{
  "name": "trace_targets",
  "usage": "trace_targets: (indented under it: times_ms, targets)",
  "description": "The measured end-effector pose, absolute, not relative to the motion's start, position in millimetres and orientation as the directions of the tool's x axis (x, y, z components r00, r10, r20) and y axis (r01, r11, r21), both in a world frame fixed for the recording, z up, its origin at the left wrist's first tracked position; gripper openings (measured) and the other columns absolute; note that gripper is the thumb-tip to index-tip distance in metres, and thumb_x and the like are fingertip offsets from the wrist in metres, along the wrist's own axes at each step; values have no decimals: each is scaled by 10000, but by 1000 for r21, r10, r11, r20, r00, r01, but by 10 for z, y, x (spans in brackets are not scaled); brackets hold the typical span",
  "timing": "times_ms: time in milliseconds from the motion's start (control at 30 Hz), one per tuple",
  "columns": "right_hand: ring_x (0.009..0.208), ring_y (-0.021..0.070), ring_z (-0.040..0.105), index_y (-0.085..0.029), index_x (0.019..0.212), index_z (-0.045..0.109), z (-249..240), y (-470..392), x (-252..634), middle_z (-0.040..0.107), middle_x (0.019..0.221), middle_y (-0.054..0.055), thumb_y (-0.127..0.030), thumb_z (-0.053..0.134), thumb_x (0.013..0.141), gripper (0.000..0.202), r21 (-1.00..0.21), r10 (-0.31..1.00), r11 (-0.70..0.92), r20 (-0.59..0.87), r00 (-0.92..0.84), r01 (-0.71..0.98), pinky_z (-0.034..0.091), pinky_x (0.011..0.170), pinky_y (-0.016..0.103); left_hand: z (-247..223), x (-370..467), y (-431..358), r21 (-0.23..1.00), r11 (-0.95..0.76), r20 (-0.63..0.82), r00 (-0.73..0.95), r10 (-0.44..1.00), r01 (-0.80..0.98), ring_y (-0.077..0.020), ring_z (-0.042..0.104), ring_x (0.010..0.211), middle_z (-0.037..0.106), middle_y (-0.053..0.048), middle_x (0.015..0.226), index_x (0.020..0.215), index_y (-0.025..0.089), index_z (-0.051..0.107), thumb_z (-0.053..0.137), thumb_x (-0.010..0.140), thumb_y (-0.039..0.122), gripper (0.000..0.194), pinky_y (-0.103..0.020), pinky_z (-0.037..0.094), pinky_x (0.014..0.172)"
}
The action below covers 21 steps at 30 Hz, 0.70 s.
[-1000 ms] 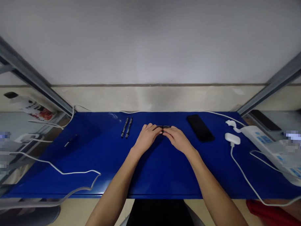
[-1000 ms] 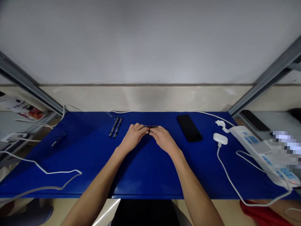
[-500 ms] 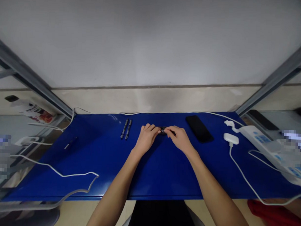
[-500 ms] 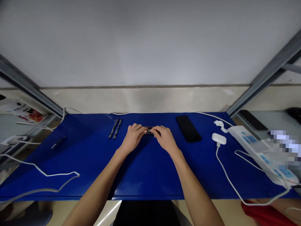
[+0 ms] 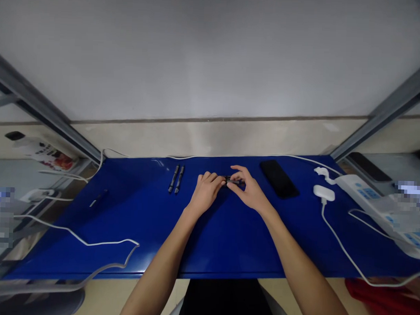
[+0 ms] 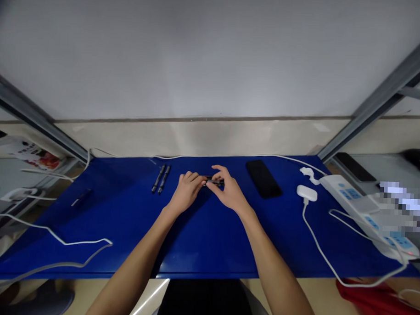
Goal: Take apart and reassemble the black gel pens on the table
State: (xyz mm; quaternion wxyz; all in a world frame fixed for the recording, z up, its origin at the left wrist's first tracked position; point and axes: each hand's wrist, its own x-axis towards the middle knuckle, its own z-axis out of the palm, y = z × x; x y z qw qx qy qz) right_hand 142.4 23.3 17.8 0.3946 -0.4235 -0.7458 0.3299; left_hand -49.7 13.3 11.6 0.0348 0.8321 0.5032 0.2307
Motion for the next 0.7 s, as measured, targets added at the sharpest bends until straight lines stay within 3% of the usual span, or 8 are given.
trace_targets:
  times_ms: [67,200,367,467,567,700]
  targets:
    - [839,180,634,-246,1371,398,171,236,1424,653,872,24,-282,512,928,458,-839,897,405,289,-333,363,492,865,368,117,-494,132,289,-494,344,392,853,820,-205,463,909,599,-51,934,1116,243,615,293,1036,355,351,-340,307,762]
    - [1017,204,615,-252,1346,423,175,231,1416,638,1116,73,-273,652,830,565,-829,884,436,321,-341,350,485,902,362,133,-492,127,295,-476,338,376,863,829,-205,468,916,597,-53,939,1116,240,612,284,1038,355,357,-341,309,762]
    - [777,176,657,-226,1309,478,181,235,1411,682,815,17,-322,492,948,374,-871,911,356,243,-333,339,512,794,338,155,-488,111,313,-464,350,354,867,829,-211,477,925,604,-52,931,1064,229,619,325,1022,425,356,-352,309,773]
    - [847,182,663,-236,1292,510,170,264,1433,699,903,33,-304,552,913,387,-867,911,379,288,-295,323,512,812,331,142,-501,123,321,-432,357,315,879,843,-216,481,920,616,-57,924,1029,222,629,342,1014,445,364,-355,304,772]
    - [871,191,662,-231,1130,624,156,303,1473,701,988,52,-338,604,881,272,-875,927,358,289,-241,326,519,811,335,119,-526,150,347,-394,360,267,894,851,-217,485,909,624,-55,898,996,225,639,342,1016,431,362,-354,301,771]
    - [788,198,656,-210,971,686,131,358,1550,701,909,61,-421,603,873,248,-928,963,265,242,-116,263,530,722,333,109,-563,180,395,-341,363,196,911,853,-215,490,888,631,-44,853,956,232,642,374,1007,408,325,-361,302,779]
